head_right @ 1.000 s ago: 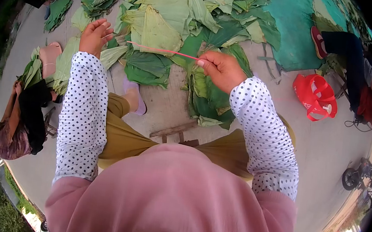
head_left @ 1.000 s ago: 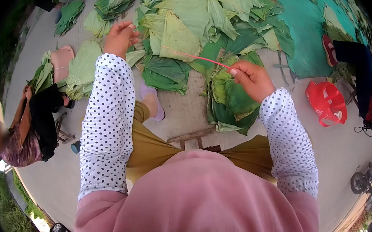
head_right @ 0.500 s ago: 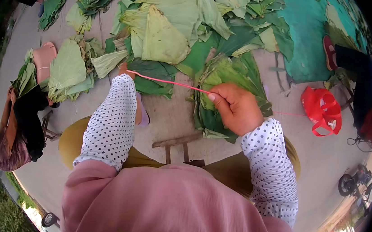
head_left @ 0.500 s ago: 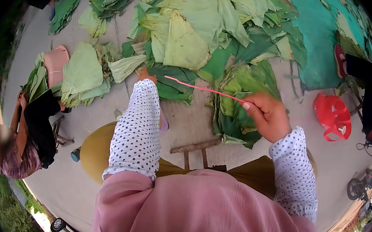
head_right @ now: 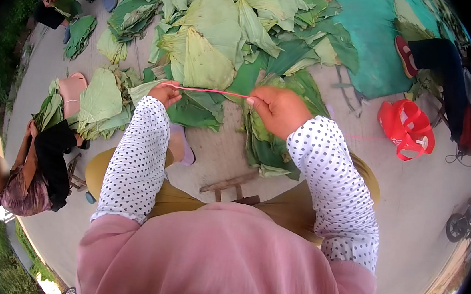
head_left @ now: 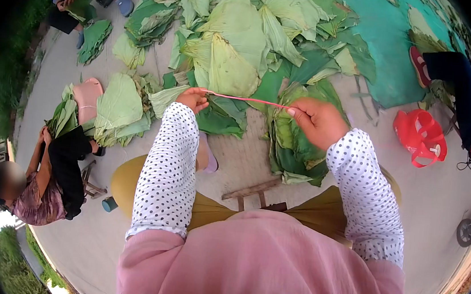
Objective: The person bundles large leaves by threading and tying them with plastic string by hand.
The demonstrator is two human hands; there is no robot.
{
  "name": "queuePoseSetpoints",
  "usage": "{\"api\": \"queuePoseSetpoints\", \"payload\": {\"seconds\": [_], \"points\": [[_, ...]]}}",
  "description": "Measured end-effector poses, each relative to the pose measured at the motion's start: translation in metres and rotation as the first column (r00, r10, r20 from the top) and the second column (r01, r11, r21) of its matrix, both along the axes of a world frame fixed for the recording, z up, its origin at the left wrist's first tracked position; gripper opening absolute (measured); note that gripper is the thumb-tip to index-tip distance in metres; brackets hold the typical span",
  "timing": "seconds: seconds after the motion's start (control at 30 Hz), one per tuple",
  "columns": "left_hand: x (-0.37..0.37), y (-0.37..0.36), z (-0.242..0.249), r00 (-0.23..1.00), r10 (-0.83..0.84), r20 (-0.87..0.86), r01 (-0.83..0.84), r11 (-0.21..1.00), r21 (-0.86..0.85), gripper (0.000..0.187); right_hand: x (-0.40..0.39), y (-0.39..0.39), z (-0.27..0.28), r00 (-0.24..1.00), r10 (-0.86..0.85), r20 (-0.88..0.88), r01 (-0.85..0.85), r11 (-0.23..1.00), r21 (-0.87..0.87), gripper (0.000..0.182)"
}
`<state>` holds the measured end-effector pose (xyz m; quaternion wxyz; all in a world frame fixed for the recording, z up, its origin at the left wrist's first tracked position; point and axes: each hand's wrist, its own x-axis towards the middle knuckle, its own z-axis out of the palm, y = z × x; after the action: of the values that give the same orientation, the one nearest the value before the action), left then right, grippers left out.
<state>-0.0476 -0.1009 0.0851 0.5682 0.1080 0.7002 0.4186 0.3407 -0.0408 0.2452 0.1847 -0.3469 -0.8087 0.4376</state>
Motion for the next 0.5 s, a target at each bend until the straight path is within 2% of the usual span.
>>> {"api": "queuePoseSetpoints", "payload": {"seconds": [0.03,0.1,0.13,0.17,0.27,0.33,0.4,0.5], "points": [[0.002,-0.002,0.004,1.0,-0.004,-0.007,0.004,1.0,0.004,0.038,0.001,0.001,0.0,1.0,0.004,0.006,-0.004,1.0,0.0,0.019],[0.002,-0.007,0.002,0.989,-0.138,-0.046,0.137,0.99,-0.036,0.04,0.0,0.003,-0.002,1.0,-0.003,0.03,0.004,1.0,-0.011,0.02],[-0.003,-0.009,-0.007,0.979,-0.137,-0.149,0.125,0.988,-0.086,0.043,-0.002,0.004,-0.004,1.0,0.011,0.002,-0.011,0.999,0.049,0.019],[-0.013,-0.01,-0.016,0.978,-0.14,-0.157,0.128,0.988,-0.083,0.043,-0.003,0.005,-0.006,0.999,0.026,-0.026,-0.023,0.994,0.109,0.019],[-0.028,-0.036,-0.047,0.859,-0.227,-0.459,-0.03,0.873,-0.487,0.036,0.001,-0.002,-0.003,0.999,0.041,0.02,-0.042,0.997,0.06,0.017],[-0.031,-0.05,-0.059,0.788,-0.345,-0.51,-0.047,0.792,-0.609,0.037,0.003,-0.006,0.001,0.997,0.061,0.038,-0.064,0.994,0.089,0.017],[-0.034,-0.056,-0.074,0.745,-0.404,-0.531,-0.048,0.761,-0.647,0.038,0.002,-0.01,0.002,0.995,0.081,0.055,-0.087,0.989,0.117,0.016],[-0.039,-0.055,-0.102,0.705,-0.405,-0.582,-0.053,0.788,-0.613,0.041,-0.005,-0.012,-0.003,0.992,0.104,0.07,-0.11,0.99,0.092,0.013]]}}
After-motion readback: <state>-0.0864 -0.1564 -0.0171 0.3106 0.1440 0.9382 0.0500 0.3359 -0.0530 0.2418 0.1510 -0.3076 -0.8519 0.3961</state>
